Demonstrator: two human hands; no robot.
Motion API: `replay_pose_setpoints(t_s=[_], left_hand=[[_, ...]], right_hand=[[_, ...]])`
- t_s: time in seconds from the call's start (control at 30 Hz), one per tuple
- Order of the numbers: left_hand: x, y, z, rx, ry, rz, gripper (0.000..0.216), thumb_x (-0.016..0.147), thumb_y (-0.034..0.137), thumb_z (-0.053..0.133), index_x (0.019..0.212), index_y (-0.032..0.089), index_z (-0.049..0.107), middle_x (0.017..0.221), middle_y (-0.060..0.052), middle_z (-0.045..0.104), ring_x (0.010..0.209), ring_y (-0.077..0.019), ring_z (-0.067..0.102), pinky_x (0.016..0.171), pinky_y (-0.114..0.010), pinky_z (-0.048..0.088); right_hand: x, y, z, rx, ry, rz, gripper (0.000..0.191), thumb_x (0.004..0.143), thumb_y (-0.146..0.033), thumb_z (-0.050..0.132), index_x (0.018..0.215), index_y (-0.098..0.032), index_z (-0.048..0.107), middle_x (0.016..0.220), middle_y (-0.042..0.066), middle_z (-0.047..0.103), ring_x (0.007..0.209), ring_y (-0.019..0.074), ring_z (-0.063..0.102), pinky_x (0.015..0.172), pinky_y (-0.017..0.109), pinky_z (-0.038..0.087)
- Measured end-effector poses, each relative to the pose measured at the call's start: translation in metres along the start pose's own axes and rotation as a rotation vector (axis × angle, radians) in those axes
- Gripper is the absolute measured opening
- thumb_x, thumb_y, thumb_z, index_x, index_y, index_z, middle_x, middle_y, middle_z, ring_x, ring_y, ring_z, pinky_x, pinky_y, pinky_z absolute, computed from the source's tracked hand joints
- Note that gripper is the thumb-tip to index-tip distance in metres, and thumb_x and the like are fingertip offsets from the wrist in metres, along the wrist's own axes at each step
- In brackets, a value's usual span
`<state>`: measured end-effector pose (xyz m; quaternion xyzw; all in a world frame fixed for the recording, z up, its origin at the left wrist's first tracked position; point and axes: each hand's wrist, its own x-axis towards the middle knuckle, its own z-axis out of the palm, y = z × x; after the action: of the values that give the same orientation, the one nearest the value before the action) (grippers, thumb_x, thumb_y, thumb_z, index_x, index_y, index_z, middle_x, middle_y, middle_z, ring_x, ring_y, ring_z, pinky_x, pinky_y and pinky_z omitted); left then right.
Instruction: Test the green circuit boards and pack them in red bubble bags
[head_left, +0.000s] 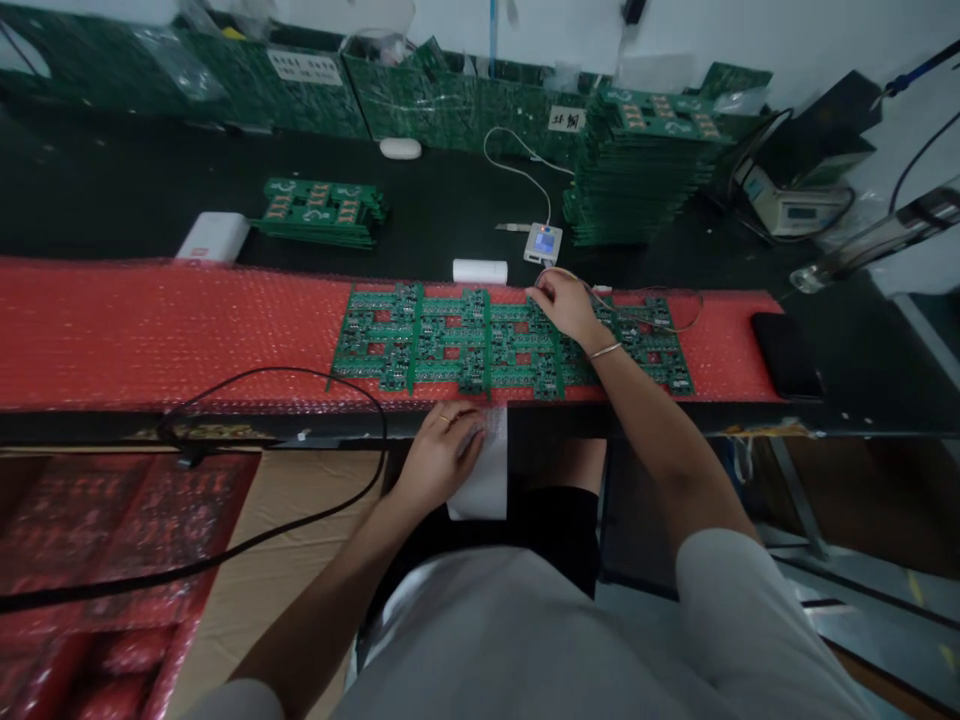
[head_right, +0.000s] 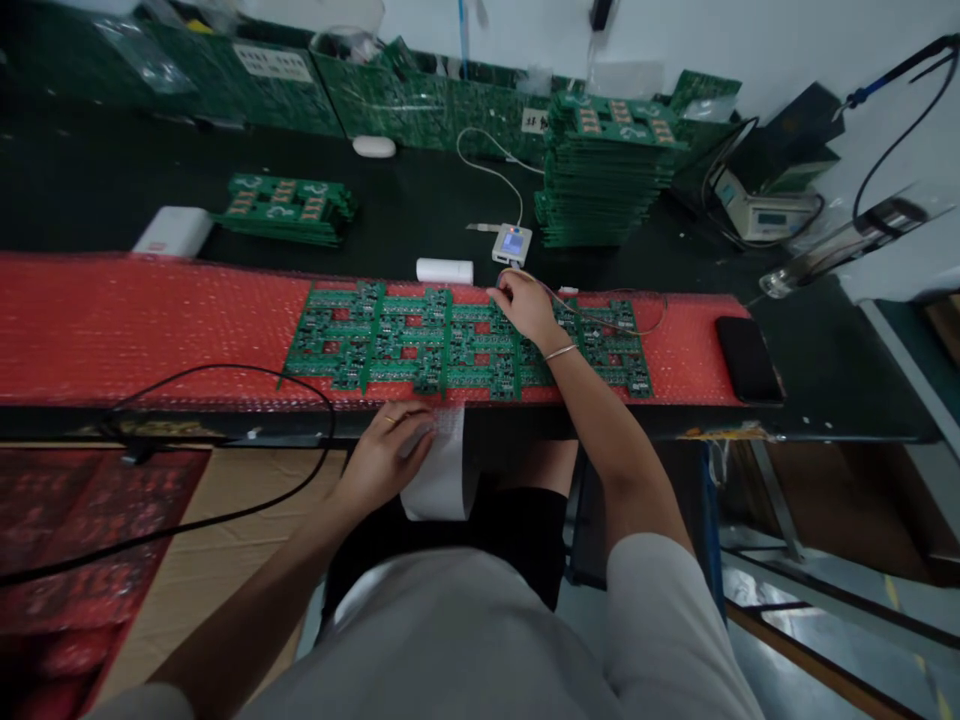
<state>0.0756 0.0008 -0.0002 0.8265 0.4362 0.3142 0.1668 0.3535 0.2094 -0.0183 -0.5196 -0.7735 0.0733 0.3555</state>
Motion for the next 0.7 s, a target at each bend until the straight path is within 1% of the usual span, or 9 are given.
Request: replay_pose_setpoints(t_s=[0.07, 0.17, 0.3, 0.4, 0.53, 0.6, 0.7], left_hand=[[-0.005, 0.0, 0.009, -0.013, -0.015, 0.02, 0.013, 0.096, 0.022, 0.058, 0.103, 0.023, 0.068, 0.106, -0.008, 0.066, 0.101, -0.0234, 0.065, 0.093, -0.041, 0.057], [-0.01, -0.003, 0.024, -0.009, -0.042, 0.052, 0.01, 0.095, 0.026, 0.063, 0.103, 0.022, 0.068, 0.105, -0.009, 0.066, 0.099, -0.0234, 0.064, 0.089, -0.039, 0.058], [-0.012, -0.005, 0.038, 0.018, -0.059, 0.002, 0.011, 0.096, 0.028, 0.063, 0.103, 0.023, 0.07, 0.102, -0.008, 0.067, 0.097, -0.0232, 0.064, 0.088, -0.041, 0.058], [-0.011, -0.004, 0.042, 0.006, -0.02, -0.038, 0.011, 0.097, 0.027, 0.06, 0.097, 0.024, 0.071, 0.098, -0.006, 0.067, 0.093, -0.0212, 0.064, 0.087, -0.04, 0.057], [-0.009, 0.0, 0.043, -0.036, 0.03, -0.071, 0.012, 0.097, 0.027, 0.06, 0.091, 0.024, 0.07, 0.095, -0.004, 0.067, 0.091, -0.0198, 0.064, 0.083, -0.037, 0.056], [-0.01, 0.001, 0.042, -0.048, 0.041, -0.062, 0.013, 0.097, 0.025, 0.06, 0.088, 0.024, 0.069, 0.093, -0.004, 0.067, 0.09, -0.0194, 0.063, 0.082, -0.037, 0.056], [-0.012, 0.006, 0.038, -0.035, 0.036, -0.012, 0.013, 0.096, 0.023, 0.061, 0.087, 0.024, 0.07, 0.094, -0.004, 0.068, 0.088, -0.0193, 0.063, 0.082, -0.037, 0.055]], right_hand=[[-0.001, 0.005, 0.004, 0.013, 0.025, 0.015, 0.031, 0.096, -0.052, 0.059, 0.082, -0.024, 0.058, 0.082, 0.006, 0.064, 0.08, 0.0234, 0.06, 0.075, 0.039, 0.051], [-0.004, 0.01, 0.009, 0.036, 0.02, 0.026, 0.031, 0.097, -0.054, 0.058, 0.088, -0.024, 0.06, 0.083, 0.006, 0.063, 0.082, 0.0243, 0.061, 0.078, 0.041, 0.052], [-0.007, 0.012, 0.012, 0.068, -0.002, 0.035, 0.032, 0.099, -0.055, 0.055, 0.1, -0.023, 0.062, 0.092, 0.008, 0.064, 0.092, 0.0273, 0.062, 0.084, 0.045, 0.053], [-0.007, 0.013, 0.013, 0.071, -0.004, 0.022, 0.034, 0.1, -0.056, 0.052, 0.105, -0.024, 0.061, 0.095, 0.009, 0.063, 0.096, 0.0281, 0.061, 0.087, 0.046, 0.053], [-0.007, 0.014, 0.014, 0.053, 0.005, 0.008, 0.036, 0.101, -0.057, 0.049, 0.104, -0.024, 0.061, 0.093, 0.008, 0.063, 0.092, 0.0267, 0.062, 0.086, 0.045, 0.053], [-0.007, 0.014, 0.015, 0.047, 0.006, 0.012, 0.036, 0.1, -0.057, 0.05, 0.102, -0.024, 0.061, 0.093, 0.008, 0.063, 0.092, 0.0265, 0.062, 0.086, 0.045, 0.053], [-0.007, 0.014, 0.015, 0.046, 0.004, 0.031, 0.036, 0.099, -0.058, 0.051, 0.099, -0.024, 0.061, 0.09, 0.008, 0.063, 0.09, 0.0263, 0.062, 0.085, 0.044, 0.053]])
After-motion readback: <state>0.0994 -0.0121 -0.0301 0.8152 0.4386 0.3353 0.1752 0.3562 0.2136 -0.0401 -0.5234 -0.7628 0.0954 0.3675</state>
